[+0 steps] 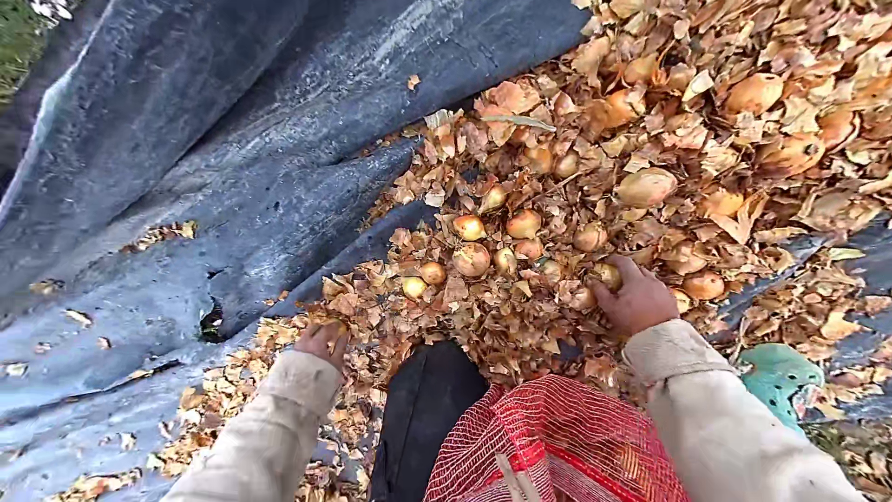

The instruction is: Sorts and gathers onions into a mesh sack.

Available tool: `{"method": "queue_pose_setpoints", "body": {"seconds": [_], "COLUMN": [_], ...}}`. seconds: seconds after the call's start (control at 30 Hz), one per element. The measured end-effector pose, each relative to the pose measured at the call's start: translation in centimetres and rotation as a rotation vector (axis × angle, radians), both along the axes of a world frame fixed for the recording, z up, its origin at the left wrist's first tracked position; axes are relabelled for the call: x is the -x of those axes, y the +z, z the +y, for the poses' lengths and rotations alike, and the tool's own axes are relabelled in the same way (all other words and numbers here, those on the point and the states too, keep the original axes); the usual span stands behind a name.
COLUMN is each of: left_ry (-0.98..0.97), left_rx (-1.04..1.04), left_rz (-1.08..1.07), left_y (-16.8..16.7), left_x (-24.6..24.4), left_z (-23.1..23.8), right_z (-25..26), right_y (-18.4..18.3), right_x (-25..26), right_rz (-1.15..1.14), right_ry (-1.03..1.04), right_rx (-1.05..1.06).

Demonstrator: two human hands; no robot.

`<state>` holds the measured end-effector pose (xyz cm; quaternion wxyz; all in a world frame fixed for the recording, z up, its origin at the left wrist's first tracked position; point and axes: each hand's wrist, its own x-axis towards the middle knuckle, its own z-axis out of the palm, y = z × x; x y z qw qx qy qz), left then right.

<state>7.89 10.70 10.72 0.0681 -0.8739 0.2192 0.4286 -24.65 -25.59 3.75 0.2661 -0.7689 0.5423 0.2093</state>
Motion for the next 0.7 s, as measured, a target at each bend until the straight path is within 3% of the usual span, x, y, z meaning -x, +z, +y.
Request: {"method": "queue_pose_setpoints", "body": {"seconds": [0.07, 0.13, 0.2, 0.3, 0.37, 0.4, 0.47, 0.57, 0.63, 0.7], "left_ry": [0.161, 0.251, 0.279, 0.255, 0.206, 0.188, 0.02, -0.252, -0.315, -0.319], "left_rx": [-0.029, -0.053, 0.003, 0.26, 0.408, 0.411, 0.385, 0.043, -0.13, -0.193], "left_rz": [-0.193, -0.23, -0.203, -0.1, -0.085, -0.096, -0.106, 0.027, 0.056, 0.063], "left_y": [-3.4, -5.2, -5.4, -5.0, -4.0, -2.8, -1.9, -3.7, -5.1, -5.6], "left_x": [-0.2, 0.5, 0.7, -1.1, -1.6, -1.3, -0.2, 2.0, 4.0, 4.9], "left_z": [-0.9, -1.6, -0.9, 0.2, -2.1, -4.6, -9.2, -14.3, -15.7, -15.5], "right_z": [-1.3, -2.9, -3.5, -2.8, -1.5, -0.9, -0.2, 0.2, 0.2, 1.6], "right_y": [0.6, 1.5, 2.6, 3.3, 3.5, 3.7, 4.2, 4.2, 2.9, 3.7], "right_x": [-0.7, -0.7, 0.2, 1.8, 2.9, 3.3, 3.8, 3.2, 2.6, 1.5], "right_rz": [-0.084, -0.299, -0.507, -0.736, -0.828, -0.774, -0.44, 0.157, 0.316, 0.285], "right_ry": [-0.006, -0.075, -0.213, -0.477, -0.612, -0.634, -0.525, -0.275, -0.166, -0.019], "right_rx": [0.003, 0.042, 0.04, -0.036, -0.112, -0.12, -0.075, -0.193, -0.262, -0.082]}}
